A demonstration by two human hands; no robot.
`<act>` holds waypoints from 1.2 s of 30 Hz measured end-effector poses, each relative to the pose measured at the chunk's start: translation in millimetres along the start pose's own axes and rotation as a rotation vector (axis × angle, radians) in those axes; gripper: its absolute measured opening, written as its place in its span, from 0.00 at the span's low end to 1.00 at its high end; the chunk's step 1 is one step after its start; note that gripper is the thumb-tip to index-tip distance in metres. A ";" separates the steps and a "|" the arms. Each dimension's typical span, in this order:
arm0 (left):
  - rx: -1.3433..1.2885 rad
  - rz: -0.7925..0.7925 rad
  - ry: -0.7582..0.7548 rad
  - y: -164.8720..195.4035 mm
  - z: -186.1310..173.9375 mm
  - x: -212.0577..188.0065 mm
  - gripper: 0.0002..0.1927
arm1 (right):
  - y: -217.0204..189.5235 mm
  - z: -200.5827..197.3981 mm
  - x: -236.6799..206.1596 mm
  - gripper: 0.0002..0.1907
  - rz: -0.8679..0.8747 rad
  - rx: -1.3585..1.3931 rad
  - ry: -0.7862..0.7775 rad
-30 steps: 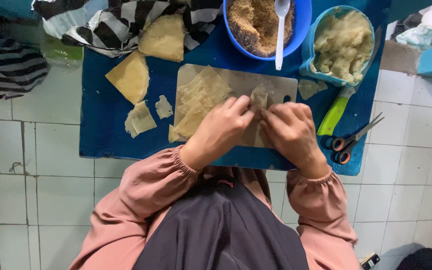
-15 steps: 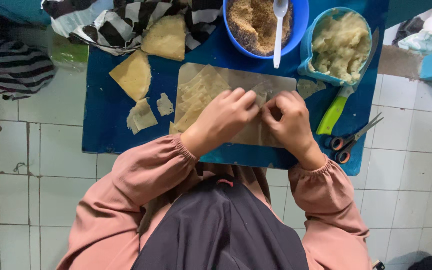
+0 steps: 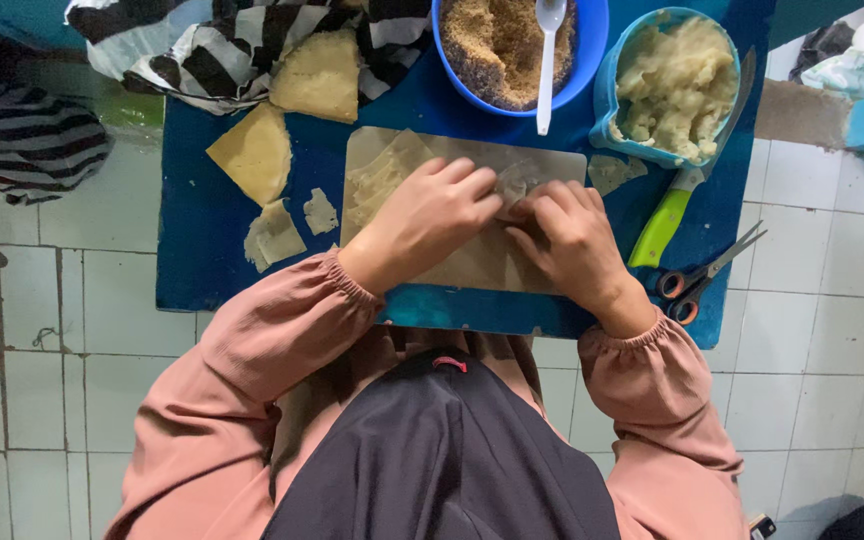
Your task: The person sits on the floor at a low blue table and folds thin pastry wrapper sheets into triangular parcels one at a time, stacking the folded pieces on a cutting board. They occasionally scoop filling from a bowl with a spoon and handle the dough-like filling while continuing to fold wrappers.
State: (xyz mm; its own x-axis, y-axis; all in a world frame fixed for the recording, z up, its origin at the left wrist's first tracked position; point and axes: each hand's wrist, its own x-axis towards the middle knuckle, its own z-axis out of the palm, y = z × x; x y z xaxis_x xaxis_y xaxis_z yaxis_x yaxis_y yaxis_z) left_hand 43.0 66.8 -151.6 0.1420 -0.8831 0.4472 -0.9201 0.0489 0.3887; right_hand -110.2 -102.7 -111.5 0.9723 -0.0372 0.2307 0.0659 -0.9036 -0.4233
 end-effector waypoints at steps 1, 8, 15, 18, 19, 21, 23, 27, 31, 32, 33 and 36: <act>-0.026 -0.025 0.005 -0.7 0.2 1.0 0.04 | 1.4 0.2 -0.1 0.09 0.011 0.018 -0.003; -0.186 -0.379 -0.039 -2.9 21.7 16.2 0.05 | 15.1 8.1 4.1 0.05 0.239 0.136 -0.027; -0.267 -0.426 0.023 6.0 23.6 20.6 0.03 | 4.5 5.0 8.5 0.07 0.197 0.089 -0.005; -0.089 -0.271 0.038 18.2 17.4 7.1 0.05 | -10.2 5.6 1.8 0.09 0.076 -0.128 0.039; -0.017 -0.218 0.030 20.3 14.6 2.7 0.05 | -13.0 6.5 1.5 0.10 0.049 -0.205 0.053; 0.094 -0.155 0.045 19.8 10.6 0.0 0.05 | -16.1 8.6 2.3 0.09 0.008 -0.263 0.079; 0.166 -0.131 0.095 17.1 8.5 1.3 0.07 | -16.5 9.3 3.6 0.09 0.001 -0.294 0.077; 0.102 -0.205 0.058 18.9 10.5 -0.1 0.07 | -18.5 7.6 0.3 0.07 0.043 -0.229 0.000; -0.042 -0.361 -0.012 27.9 18.0 -12.3 0.06 | -28.7 8.9 -10.5 0.05 0.132 0.022 0.005; -0.079 -0.402 -0.018 27.4 20.3 -12.1 0.05 | -30.7 10.4 -11.5 0.04 0.244 0.116 0.021; -0.125 -0.429 -0.035 25.0 21.7 -11.7 0.05 | -32.4 12.4 -11.7 0.04 0.355 0.211 0.036; -0.233 -0.483 -0.017 18.1 21.0 -8.3 0.05 | -34.9 17.4 -9.4 0.05 0.465 0.302 0.114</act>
State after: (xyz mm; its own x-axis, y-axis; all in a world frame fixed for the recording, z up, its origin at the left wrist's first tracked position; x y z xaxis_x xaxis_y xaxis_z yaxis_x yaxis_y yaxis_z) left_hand 17.5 65.2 -165.2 0.5211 -0.8382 0.1607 -0.6456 -0.2640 0.7166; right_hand -117.8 -63.5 -114.2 0.8850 -0.4633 0.0463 -0.2860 -0.6195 -0.7311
